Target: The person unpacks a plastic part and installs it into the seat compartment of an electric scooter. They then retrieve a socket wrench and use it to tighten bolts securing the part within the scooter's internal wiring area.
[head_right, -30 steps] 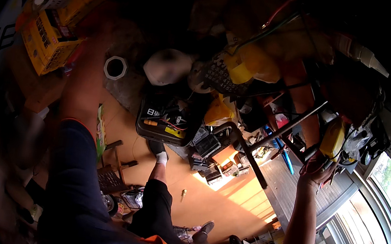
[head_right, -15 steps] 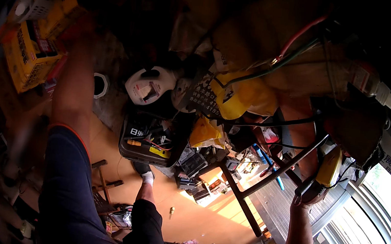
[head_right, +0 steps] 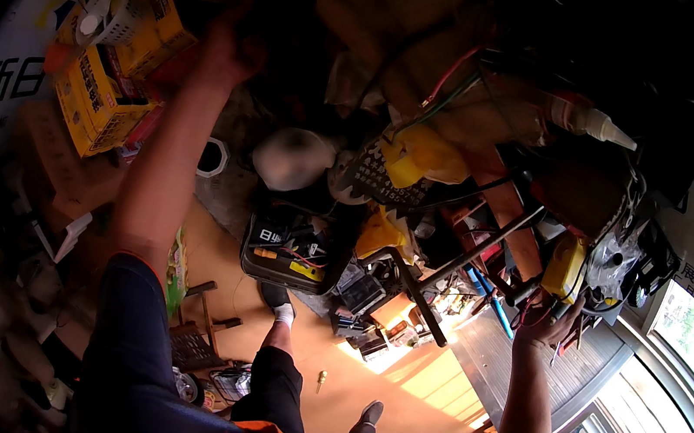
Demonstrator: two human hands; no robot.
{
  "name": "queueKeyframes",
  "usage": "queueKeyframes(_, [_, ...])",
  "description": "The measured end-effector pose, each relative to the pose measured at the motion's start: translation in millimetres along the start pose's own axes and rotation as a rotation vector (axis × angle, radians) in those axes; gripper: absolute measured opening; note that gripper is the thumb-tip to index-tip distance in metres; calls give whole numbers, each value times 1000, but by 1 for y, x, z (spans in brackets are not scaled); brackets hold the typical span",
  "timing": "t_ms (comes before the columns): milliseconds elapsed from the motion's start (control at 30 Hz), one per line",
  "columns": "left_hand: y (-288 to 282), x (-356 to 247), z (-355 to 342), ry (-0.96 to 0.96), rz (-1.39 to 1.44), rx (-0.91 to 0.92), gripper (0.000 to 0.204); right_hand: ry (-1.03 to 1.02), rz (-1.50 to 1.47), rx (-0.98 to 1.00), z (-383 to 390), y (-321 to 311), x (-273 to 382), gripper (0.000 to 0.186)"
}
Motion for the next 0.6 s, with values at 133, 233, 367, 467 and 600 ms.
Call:
queueKeyframes(133, [90, -51, 77, 266, 77, 70, 31, 347, -289, -41, 4, -2, 0, 35])
queueKeyframes(233, [99, -73, 144, 267, 199, 293, 42, 93, 54, 12, -14, -1, 45, 34])
queueKeyframes(367, [118, -49, 253, 191, 176, 182, 56, 355, -32, 63, -15, -5, 51, 30])
queueKeyframes(467, [121, -14, 349, 188, 228, -52, 53, 394, -8, 98, -19, -4, 58, 32])
queueKeyframes(600, [105, 33, 485, 104, 225, -222, 44, 411, -41, 120, -27, -7, 66, 37])
Point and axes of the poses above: each hand's wrist, its own z-axis away from the middle knuckle, its own y-axis out of the palm, x = y × z, the point moved 3 cm from there along -z, towards the middle knuckle, and after that the axes turned 14 degrees about -z, right-handed, at the moved point
